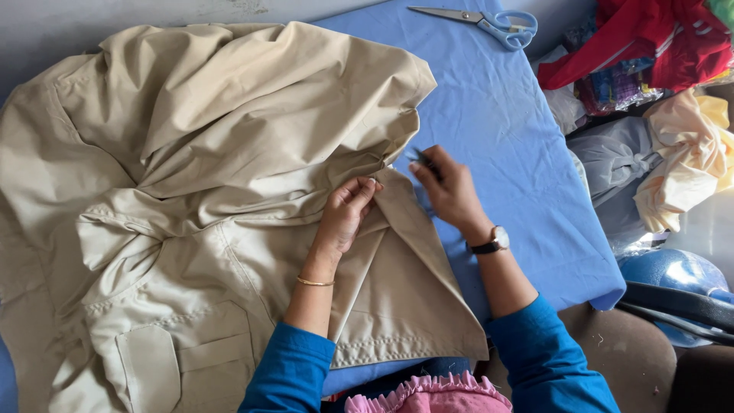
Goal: Trimming loose threads from a pair of tan trousers using small scissors at a quality control station.
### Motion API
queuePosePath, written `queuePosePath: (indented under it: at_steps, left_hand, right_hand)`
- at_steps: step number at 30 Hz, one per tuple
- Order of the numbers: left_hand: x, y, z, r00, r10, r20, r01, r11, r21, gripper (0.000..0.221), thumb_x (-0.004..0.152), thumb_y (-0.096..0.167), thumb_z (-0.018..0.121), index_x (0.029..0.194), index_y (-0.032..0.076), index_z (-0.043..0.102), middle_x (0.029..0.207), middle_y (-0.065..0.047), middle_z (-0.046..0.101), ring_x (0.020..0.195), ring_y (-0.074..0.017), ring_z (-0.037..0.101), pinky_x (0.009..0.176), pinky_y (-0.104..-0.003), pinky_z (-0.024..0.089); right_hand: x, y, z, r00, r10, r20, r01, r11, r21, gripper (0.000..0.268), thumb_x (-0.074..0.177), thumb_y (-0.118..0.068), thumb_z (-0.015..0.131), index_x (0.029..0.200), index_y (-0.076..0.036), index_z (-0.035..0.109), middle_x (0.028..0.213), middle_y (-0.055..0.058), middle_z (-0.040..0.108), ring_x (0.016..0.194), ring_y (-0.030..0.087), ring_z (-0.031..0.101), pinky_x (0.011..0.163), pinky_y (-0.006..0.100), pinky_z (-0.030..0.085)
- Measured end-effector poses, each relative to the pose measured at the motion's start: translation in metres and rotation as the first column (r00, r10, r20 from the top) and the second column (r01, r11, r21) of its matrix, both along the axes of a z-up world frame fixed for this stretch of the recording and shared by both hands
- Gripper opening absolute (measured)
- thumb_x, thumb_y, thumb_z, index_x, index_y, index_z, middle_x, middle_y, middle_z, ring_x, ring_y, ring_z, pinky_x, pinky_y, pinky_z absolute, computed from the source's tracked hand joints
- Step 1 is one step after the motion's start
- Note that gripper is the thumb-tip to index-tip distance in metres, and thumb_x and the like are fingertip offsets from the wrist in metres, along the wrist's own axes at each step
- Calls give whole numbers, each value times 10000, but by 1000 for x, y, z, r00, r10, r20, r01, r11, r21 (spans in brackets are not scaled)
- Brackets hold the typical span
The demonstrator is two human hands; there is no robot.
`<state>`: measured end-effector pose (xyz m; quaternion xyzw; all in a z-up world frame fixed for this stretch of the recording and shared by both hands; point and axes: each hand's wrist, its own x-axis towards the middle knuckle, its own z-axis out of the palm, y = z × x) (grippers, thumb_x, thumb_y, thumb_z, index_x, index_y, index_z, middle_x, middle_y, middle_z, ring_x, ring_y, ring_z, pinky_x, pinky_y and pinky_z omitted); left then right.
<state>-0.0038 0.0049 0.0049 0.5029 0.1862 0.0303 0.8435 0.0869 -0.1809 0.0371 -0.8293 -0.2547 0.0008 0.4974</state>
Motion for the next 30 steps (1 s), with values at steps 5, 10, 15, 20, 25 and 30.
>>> queuePosePath:
  at_steps: [5,10,15,20,25,30]
  left_hand:
    - [-6,-3,-5,998,35,54,-28,991,-133,107,1023,207,651,988,106,652,977,-23,654,973,-105,606,969,-324,538]
    - [-34,-25,31,993,-4,115,-27,963,270,195,1089,248,540,984,101,612,995,-29,646,1023,-118,552,963,-310,481]
    - [-65,-34,77,999,-30,13,26,967,252,262,1072,273,540,908,91,631,960,-86,715,919,-135,610,884,-288,526]
    - [-120,-101,112,910,-411,54,393,897,199,188,1017,204,644,884,97,722,846,-65,719,852,-117,635,837,-276,545]
    - [-184,-188,40,577,-803,-150,774,478,415,167,880,377,781,934,221,762,831,5,744,761,-81,653,733,-252,512]
    - [-198,-167,27,606,-790,-90,731,509,455,150,795,288,830,864,173,763,874,32,767,840,-82,715,817,-227,556]
  right_hand:
    - [15,-27,23,892,-20,-451,262,836,482,189,1068,-204,558,936,-69,565,611,-52,391,514,52,398,449,183,310]
    - [8,-39,56,898,-66,-435,162,969,186,188,912,-171,801,974,-12,725,529,-41,438,462,44,422,459,191,321]
    - [-8,-21,59,911,66,-407,-94,994,-50,279,771,-241,870,992,-93,784,509,-32,345,507,95,386,554,255,370]
    - [2,-36,56,940,-52,-338,78,995,64,162,943,-253,774,1024,-112,776,513,-69,416,516,45,405,541,217,336]
    - [-28,-50,80,886,226,-405,-265,963,-40,577,700,-249,923,1153,-97,598,555,-95,270,517,37,206,464,236,180]
    - [-53,-71,35,984,-94,-150,45,952,-302,163,833,-267,803,908,-168,697,588,-52,433,569,86,362,569,273,324]
